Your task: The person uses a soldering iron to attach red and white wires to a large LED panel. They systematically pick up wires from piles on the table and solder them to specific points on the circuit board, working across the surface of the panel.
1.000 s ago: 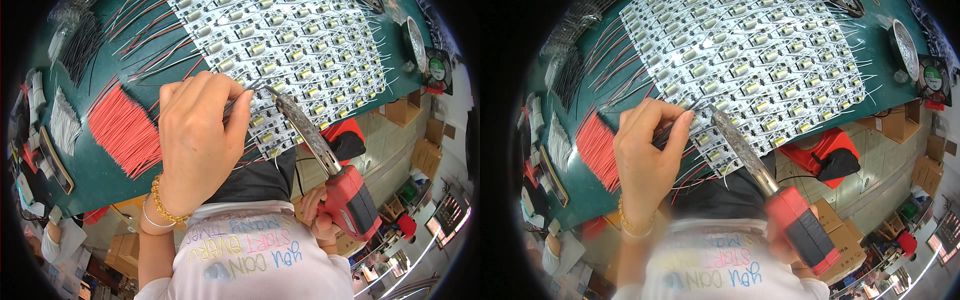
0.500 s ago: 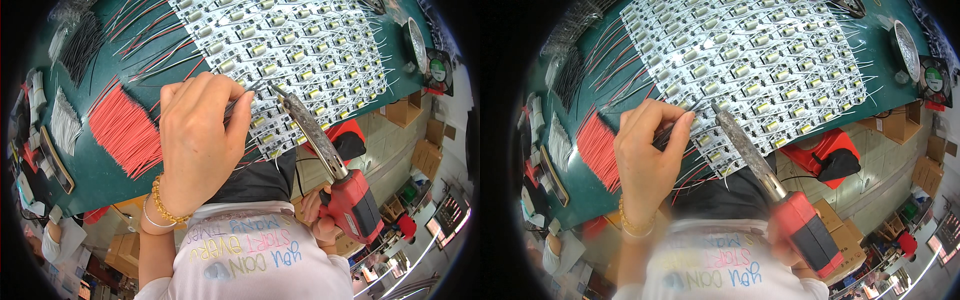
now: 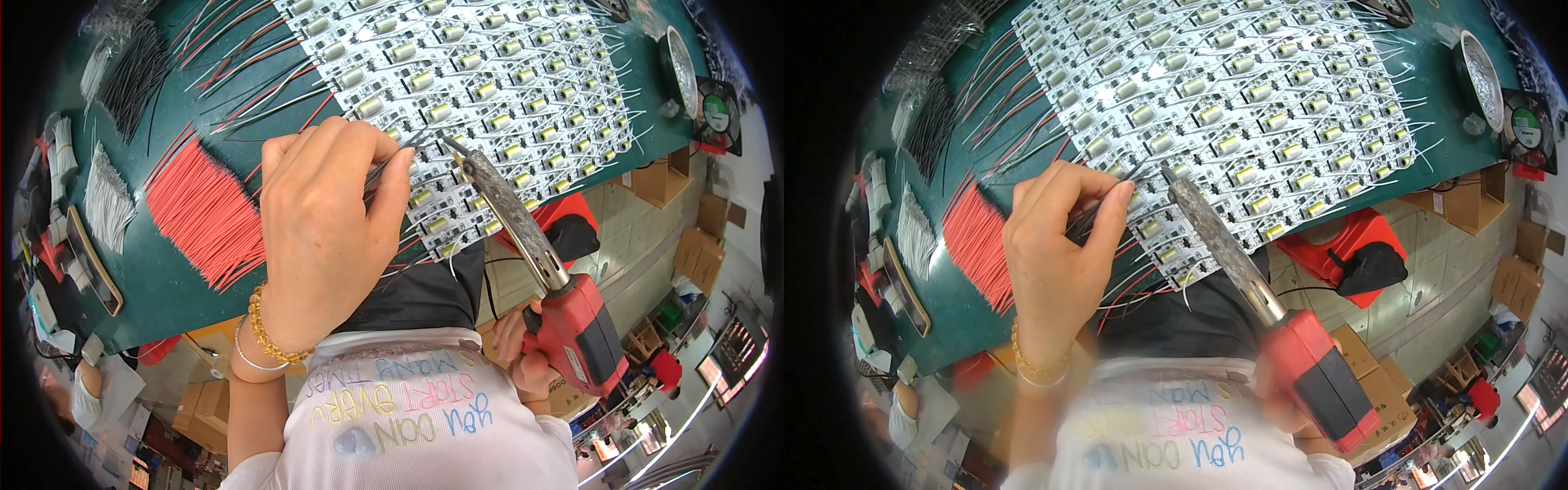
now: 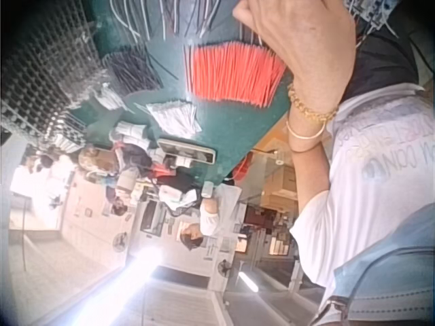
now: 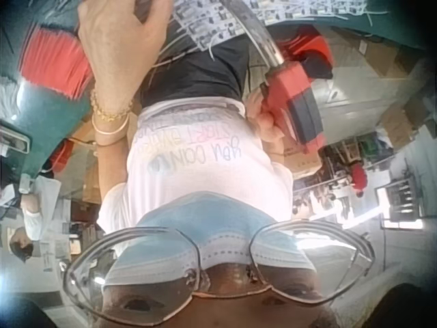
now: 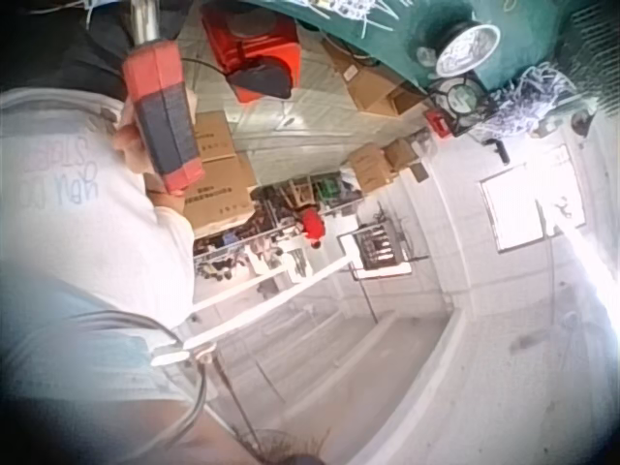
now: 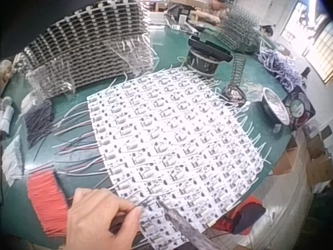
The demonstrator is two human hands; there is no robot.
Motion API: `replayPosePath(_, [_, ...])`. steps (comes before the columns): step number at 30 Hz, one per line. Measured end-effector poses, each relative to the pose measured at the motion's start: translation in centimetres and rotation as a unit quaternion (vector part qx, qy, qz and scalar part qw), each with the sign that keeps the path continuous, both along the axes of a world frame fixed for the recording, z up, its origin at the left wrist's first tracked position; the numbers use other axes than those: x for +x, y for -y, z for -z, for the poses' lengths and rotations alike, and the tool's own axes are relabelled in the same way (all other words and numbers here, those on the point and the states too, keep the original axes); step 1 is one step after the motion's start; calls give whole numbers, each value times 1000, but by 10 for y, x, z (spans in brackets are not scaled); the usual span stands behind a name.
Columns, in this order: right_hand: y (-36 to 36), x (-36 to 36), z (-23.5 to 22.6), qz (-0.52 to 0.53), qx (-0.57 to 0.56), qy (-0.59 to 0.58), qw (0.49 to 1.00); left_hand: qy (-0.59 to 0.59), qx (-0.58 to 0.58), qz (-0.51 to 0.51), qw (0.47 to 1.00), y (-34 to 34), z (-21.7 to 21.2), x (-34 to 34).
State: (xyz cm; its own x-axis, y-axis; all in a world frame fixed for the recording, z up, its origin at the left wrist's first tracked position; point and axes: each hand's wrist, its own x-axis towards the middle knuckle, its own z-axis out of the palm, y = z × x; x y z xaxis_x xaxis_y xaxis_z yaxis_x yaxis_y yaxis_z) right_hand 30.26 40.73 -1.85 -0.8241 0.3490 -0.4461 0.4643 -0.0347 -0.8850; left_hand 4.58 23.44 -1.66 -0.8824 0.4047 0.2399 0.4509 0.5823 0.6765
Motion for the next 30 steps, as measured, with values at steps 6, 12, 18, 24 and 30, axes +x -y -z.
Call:
replayPosePath(6, [-4,-2,6,-81,116,-2,990,-2,-1,1,1000,-1,0,0])
replayPosePath(12, [-3,-2,5,-72,125,-3,990,18,-31,-4,999,-1,-6,1])
replayPosePath(18, [-2,-3,-2,-77,151,42,985,-2,-2,-3,1000,0,1,0])
replayPosePath(24, [-1,-1,5,-52,117,-33,991,11,-11,-2,1000,-1,-2,1])
replayPosePath(30, [2,-13,11,-8,91,-117,989,-64,38,-42,996,-2,-3,1])
